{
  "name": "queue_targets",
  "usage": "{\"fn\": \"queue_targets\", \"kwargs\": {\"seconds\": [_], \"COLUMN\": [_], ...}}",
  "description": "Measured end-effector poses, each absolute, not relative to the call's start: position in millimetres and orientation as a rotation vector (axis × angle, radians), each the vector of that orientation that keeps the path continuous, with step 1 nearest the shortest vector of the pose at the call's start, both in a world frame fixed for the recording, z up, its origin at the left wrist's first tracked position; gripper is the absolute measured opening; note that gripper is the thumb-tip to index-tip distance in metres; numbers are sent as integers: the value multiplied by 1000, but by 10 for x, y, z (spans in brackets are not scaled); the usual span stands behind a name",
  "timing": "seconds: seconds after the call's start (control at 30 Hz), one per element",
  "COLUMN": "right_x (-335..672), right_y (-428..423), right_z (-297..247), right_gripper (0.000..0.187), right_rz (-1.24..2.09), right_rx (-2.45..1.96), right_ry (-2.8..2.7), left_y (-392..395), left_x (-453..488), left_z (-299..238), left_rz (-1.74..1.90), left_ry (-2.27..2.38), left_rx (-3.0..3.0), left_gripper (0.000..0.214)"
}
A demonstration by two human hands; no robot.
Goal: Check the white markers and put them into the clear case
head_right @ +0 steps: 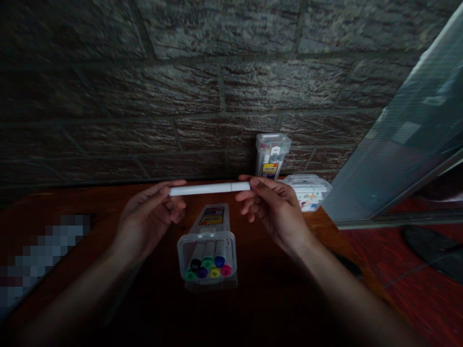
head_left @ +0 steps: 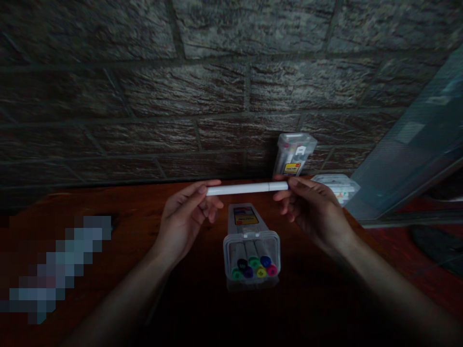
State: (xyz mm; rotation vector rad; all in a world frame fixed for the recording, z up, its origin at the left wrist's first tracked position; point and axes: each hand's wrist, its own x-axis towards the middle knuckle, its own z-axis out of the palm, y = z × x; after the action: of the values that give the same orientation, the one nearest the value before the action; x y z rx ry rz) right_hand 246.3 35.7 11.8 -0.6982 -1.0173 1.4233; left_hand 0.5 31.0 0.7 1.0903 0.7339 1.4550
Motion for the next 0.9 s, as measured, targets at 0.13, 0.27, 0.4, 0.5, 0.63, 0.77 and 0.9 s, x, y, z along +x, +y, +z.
{"fn": "queue_targets", "kwargs": {"seconds": [0.13,0.27,0.4,0.5,0.63,0.77,0.9], "right_x": [2454,2435,2421,2420,2414,2401,2396], "right_y": [366,369,372,383,388,369,357], "right_z": [103,93,76,47,15,7,1], "right_gripper": [26,25,23,22,22,22,26], "right_rz": [1387,1354,1305,1261,1225,1209,1180], "right_rx": [-726,-732,-754,-766,-773,-778,-822], "right_ry": [-1042,-1059,-1106,-1152,-1194,-1229,-1281], "left_y": [315,337,352,351,329,297,281], "left_x": [14,12,-3,-5,20,55,76], "left_z": [-4,-55,-109,-129,-110,-68,-59], "left_rz": [1467,1476,1475,1463,1465,1453,1457], "left_ry": [775,841,912,951,1015,1100,1104], "left_rx": [1121,1196,1319,1377,1432,1471,1484], "left_gripper": [23,21,20,18,14,14,15]}}
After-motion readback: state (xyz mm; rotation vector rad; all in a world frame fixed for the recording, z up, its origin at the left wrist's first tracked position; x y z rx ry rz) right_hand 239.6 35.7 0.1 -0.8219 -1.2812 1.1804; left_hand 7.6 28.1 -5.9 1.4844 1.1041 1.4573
